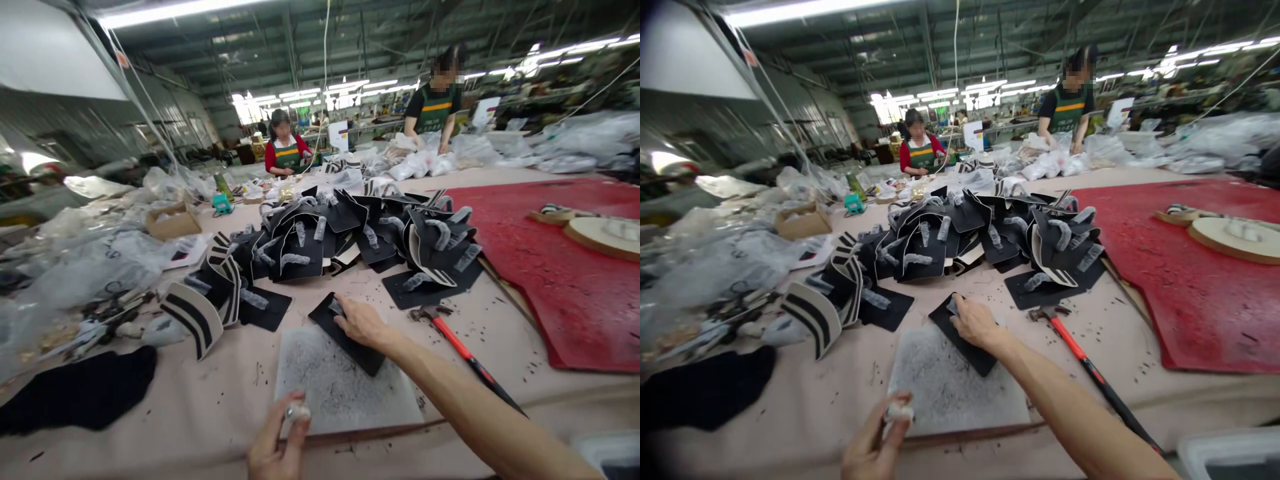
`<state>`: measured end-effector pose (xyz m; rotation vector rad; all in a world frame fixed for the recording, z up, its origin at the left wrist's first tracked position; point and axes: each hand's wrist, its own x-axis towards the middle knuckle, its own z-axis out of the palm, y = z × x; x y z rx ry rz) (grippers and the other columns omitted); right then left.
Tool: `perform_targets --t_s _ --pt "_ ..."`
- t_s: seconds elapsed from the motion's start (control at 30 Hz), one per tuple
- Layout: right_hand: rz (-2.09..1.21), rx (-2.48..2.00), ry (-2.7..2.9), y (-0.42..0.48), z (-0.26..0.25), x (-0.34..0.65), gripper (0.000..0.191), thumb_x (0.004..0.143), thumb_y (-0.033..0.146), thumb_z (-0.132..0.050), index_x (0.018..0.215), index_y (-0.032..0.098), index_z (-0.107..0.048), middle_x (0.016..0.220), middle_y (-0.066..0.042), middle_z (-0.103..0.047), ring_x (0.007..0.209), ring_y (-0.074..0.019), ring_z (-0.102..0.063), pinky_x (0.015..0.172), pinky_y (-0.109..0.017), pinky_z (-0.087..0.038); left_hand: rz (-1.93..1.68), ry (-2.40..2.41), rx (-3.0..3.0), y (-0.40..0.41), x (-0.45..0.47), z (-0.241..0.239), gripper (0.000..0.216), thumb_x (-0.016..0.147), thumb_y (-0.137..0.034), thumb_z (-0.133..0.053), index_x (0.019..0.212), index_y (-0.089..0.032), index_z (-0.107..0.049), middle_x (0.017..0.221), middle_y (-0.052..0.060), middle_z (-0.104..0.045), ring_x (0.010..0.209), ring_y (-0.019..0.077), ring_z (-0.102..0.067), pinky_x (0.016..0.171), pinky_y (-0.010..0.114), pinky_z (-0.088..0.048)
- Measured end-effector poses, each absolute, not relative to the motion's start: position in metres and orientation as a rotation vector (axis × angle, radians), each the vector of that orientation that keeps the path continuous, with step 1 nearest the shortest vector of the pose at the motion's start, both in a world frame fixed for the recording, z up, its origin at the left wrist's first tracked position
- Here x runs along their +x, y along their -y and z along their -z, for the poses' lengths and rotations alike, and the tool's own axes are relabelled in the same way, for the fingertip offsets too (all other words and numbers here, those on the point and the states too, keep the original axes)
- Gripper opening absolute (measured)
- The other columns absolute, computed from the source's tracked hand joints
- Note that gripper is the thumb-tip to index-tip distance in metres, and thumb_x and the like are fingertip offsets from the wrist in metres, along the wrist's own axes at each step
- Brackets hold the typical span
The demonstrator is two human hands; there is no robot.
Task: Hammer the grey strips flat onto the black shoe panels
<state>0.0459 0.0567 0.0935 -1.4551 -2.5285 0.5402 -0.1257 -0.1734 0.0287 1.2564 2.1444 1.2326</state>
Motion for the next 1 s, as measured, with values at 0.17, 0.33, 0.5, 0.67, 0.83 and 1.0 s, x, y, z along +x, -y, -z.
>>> perform_targets --t_s 0.17,0.33,0.5,0.67,0.83,1.0 --pt "-0.591 -1.528 2.508 -0.046 -0.093 0.070 0.045 0.094 0.032 -0.047 0.138 0.021 -0.049 0.097 -0.010 -0.074 0.090 -0.0241 -0.069 0.080 -0.033 -0.044 -1.425 -1.790 1.255 0.104 -0.101 -0.065 0.039 0.082 -0.050 -0.068 0.103 -0.017 -0.075 0.103 0.011 -0.077 0.096 0.0283 -0.072 0.087 0.035 -0.058" --pt "-0.742 -1.632 2.362 0.025 -0.076 0.124 0.050 0.093 0.034 -0.045 0.141 0.020 -0.049 0.094 -0.009 -0.074 0.086 -0.0233 -0.070 0.076 -0.031 -0.046 -1.453 -1.719 1.112 0.083 -0.096 -0.060 0.038 0.081 -0.046 -0.071 0.103 -0.015 -0.075 0.097 0.009 -0.077 0.090 0.0251 -0.072 0.082 0.032 -0.058" --pt "-0.897 -1.709 2.169 0.074 -0.044 0.142 0.060 0.090 0.030 -0.041 0.148 0.016 -0.040 0.087 -0.008 -0.073 0.083 -0.0252 -0.069 0.076 -0.034 -0.047 -1.459 -1.595 0.996 0.058 -0.076 -0.046 0.036 0.080 -0.043 -0.072 0.099 -0.013 -0.076 0.094 0.009 -0.077 0.087 0.0223 -0.071 0.078 0.029 -0.056" --pt "-0.888 -1.739 2.051 0.070 -0.031 0.134 0.060 0.084 0.023 -0.042 0.142 0.008 -0.043 0.094 -0.014 -0.073 0.089 -0.0267 -0.069 0.080 -0.035 -0.047 -1.486 -1.434 0.949 0.024 -0.041 -0.042 0.032 0.077 -0.040 -0.073 0.092 -0.012 -0.076 0.086 0.009 -0.077 0.082 0.0212 -0.070 0.079 0.030 -0.054" --pt "-0.746 -1.605 2.088 0.044 -0.026 0.128 0.052 0.084 0.021 -0.041 0.134 0.008 -0.051 0.099 -0.015 -0.073 0.090 -0.0275 -0.069 0.082 -0.037 -0.048 -1.470 -1.355 0.970 -0.003 -0.023 -0.030 0.030 0.075 -0.040 -0.075 0.090 -0.014 -0.076 0.084 0.007 -0.076 0.079 0.0200 -0.069 0.076 0.028 -0.053" --pt "-0.691 -1.656 2.030 0.039 -0.023 0.124 0.043 0.094 0.029 -0.040 0.131 0.010 -0.052 0.091 -0.014 -0.074 0.084 -0.0273 -0.071 0.077 -0.034 -0.048 -1.406 -1.376 0.981 -0.013 -0.018 -0.012 0.030 0.076 -0.041 -0.074 0.091 -0.015 -0.076 0.087 0.007 -0.077 0.083 0.0208 -0.070 0.076 0.027 -0.053"
